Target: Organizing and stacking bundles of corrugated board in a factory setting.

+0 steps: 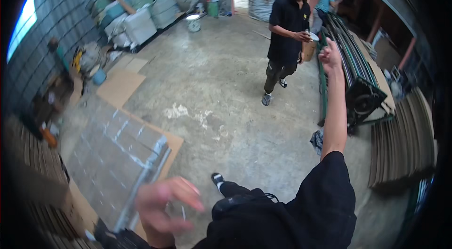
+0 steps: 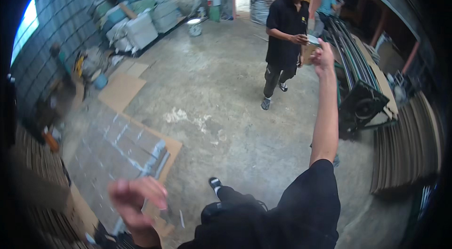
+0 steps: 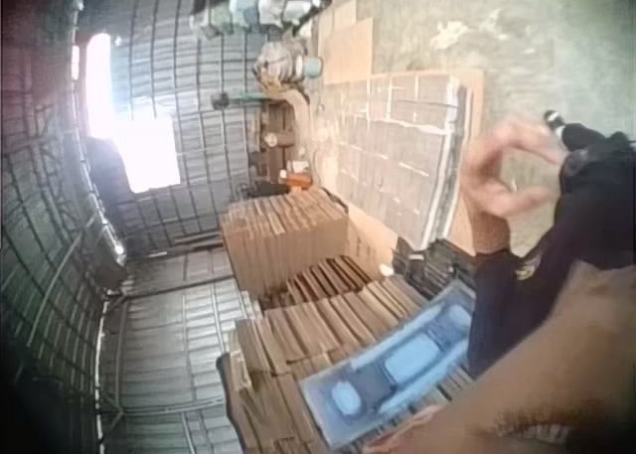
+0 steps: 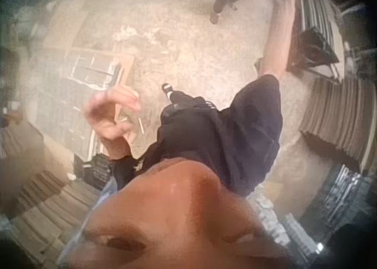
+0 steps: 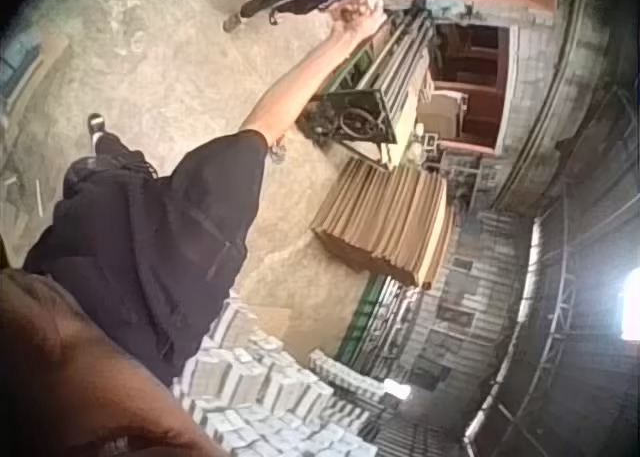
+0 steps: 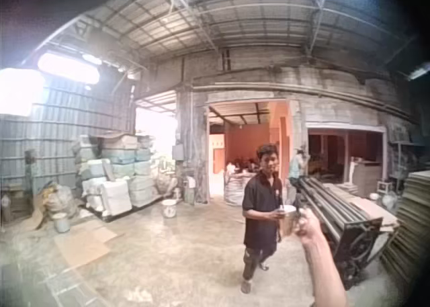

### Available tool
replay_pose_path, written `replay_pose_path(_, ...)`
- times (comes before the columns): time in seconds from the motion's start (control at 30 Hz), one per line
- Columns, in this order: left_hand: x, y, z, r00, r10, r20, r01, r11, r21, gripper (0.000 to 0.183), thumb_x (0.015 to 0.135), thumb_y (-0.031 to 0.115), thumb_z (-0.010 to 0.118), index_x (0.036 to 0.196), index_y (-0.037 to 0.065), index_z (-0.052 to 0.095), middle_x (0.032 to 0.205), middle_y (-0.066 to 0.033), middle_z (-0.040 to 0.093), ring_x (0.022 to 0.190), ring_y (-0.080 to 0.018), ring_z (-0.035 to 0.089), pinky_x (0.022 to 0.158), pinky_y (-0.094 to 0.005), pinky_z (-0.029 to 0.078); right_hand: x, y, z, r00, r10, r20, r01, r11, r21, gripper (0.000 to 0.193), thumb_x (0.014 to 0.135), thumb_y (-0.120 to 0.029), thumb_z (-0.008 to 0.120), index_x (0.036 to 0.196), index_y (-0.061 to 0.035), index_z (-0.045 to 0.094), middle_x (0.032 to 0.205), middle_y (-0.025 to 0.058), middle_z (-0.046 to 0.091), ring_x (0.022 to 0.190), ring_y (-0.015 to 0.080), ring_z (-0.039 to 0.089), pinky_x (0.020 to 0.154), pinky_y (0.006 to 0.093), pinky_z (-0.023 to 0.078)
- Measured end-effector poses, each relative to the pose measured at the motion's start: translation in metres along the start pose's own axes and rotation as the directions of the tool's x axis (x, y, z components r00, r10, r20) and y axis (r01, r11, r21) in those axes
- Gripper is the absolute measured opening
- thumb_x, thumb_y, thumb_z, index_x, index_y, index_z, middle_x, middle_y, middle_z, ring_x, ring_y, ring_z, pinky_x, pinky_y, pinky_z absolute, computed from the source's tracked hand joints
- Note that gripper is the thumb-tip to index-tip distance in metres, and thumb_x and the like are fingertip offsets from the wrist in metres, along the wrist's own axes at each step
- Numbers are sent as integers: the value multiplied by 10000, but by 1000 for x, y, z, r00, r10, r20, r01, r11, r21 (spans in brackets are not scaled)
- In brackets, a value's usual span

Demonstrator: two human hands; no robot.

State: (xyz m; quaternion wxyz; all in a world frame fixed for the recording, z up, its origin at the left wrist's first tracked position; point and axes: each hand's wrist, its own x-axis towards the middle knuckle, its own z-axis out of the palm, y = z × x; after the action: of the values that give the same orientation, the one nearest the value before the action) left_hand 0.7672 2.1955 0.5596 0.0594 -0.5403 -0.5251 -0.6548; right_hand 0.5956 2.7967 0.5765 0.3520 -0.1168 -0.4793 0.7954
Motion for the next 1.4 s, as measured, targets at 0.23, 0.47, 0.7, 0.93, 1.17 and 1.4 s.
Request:
replay_pose_path(0.23,61,110,173,896,445,12,-407,808,425,458,670,-14,744,1069,118,563,711,-112,554,551,-227,480,469,-343,434,-22,-60,-25,999,37,3,-36,980,-198,240,840,-256,716,860,-163,495,550,-74,367,454,50,347,441,203,353)
replay_pose_path(0.47,99,114,276,816,515,262,-564,612,555,546,653,-50,681,1138,167,556,718,-82,527,526,-178,433,439,-269,366,18,-104,-116,996,34,83,-23,990,-136,773,836,-232,709,1433,-105,236,578,-70,398,446,39,368,450,214,387)
replay_pose_path(0.7,144,92,404,879,205,430,-468,538,701,424,727,68,699,1126,155,585,747,-57,551,601,-165,508,519,-258,418,74,-134,-201,981,-194,1,194,980,-51,455,849,-162,693,1261,-108,507,637,-41,450,525,53,425,450,224,376)
replay_pose_path(0.93,155,-44,467,907,-383,-177,373,533,760,161,784,101,701,912,17,652,743,-59,583,645,-180,578,596,-285,469,-95,-201,-241,-21,-454,891,992,100,75,198,728,62,671,873,-72,695,665,29,568,546,189,518,515,281,418)
replay_pose_path(1.17,98,-100,542,674,-597,-435,735,606,306,168,819,80,704,955,-8,659,796,-46,646,674,-90,574,630,-235,474,-12,-379,-387,418,-866,275,427,454,782,20,873,-212,680,858,-209,666,573,-80,334,534,59,298,498,208,262)
replay_pose_path(1.4,-26,0,654,236,-394,-888,909,414,58,179,850,117,695,1003,28,667,794,2,631,711,-56,559,668,-218,466,-116,-193,-339,-126,255,959,554,820,-145,109,756,-12,640,838,-44,705,801,73,705,714,144,644,630,274,492)
